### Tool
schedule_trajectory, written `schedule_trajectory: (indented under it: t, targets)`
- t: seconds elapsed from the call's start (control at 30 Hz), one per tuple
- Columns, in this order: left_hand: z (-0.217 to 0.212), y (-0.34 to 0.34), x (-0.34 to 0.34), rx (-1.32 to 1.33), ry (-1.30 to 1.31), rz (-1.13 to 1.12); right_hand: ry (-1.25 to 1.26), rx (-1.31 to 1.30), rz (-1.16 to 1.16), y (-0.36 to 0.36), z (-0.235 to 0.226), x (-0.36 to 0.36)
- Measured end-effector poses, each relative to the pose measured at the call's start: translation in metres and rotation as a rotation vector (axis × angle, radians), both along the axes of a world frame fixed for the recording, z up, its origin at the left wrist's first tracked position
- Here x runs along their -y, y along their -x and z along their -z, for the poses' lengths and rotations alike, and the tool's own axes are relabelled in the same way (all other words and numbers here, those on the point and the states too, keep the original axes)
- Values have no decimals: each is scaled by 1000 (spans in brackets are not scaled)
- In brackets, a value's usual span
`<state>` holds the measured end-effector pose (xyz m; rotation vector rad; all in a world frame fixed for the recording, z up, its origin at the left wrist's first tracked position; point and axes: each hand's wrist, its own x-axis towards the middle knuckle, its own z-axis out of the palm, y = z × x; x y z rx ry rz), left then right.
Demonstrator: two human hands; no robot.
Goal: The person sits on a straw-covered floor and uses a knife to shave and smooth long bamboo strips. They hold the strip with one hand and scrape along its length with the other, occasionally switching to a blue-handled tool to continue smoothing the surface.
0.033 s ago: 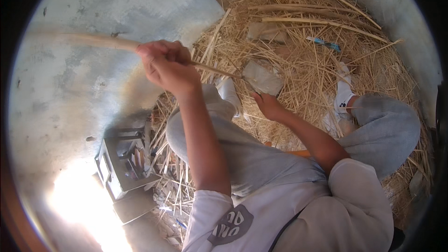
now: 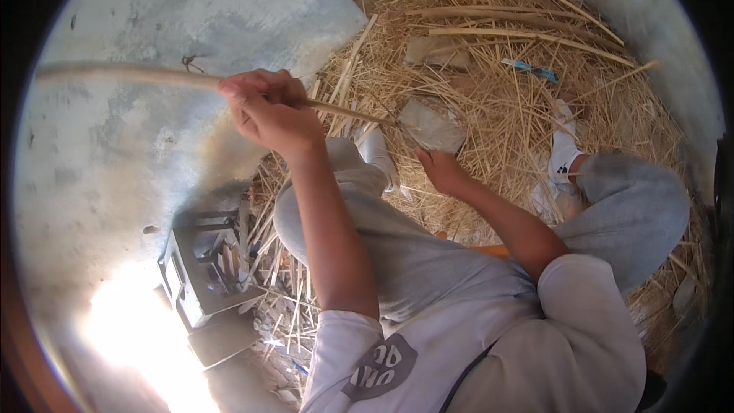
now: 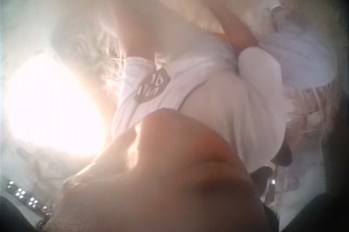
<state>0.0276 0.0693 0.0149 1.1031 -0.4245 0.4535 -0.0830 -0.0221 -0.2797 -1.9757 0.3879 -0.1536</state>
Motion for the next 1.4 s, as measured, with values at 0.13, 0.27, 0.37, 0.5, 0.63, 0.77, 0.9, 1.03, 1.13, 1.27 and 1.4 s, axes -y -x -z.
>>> schedule_trajectory:
  t: [0.13, 0.27, 0.37, 0.5, 0.63, 0.77, 0.9, 1.03, 1.13, 1.27, 1.4]
  targets:
    - [11, -11, -27, 20, 8, -35, -170, -208, -186, 0, -91, 18]
    - [10, -8, -25, -15, 20, -61, -227, 231, 62, 15, -104, 4]
    - [5, -14, -11, -35, 59, -10, -146, -19, 27, 20, 20, -10]
    - [7, -15, -29, -2, 17, -22, -261, -403, -155, 14, -10, 12]
    - [13, -12, -33, -23, 35, -73, -272, -16, -114, 14, -69, -7]
    - [3, -10, -25, -87, 70, -144, -209, -254, -21, 45, 53, -18]
    - [8, -8, -28, -87, 56, -237, -293, -510, 36, 38, 30, -21]
    - [5, -12, -32, -73, 73, -186, -244, -209, -75, 16, -13, -18]
    - [3, -15, -39, -132, 128, -181, -229, -381, -98, 21, 43, -6]
    - [6, -14, -35, -99, 88, -359, -197, -562, -76, 32, 49, 15]
    - [1, -8, -29, -109, 10, -495, -231, -328, -15, 13, 15, -5]
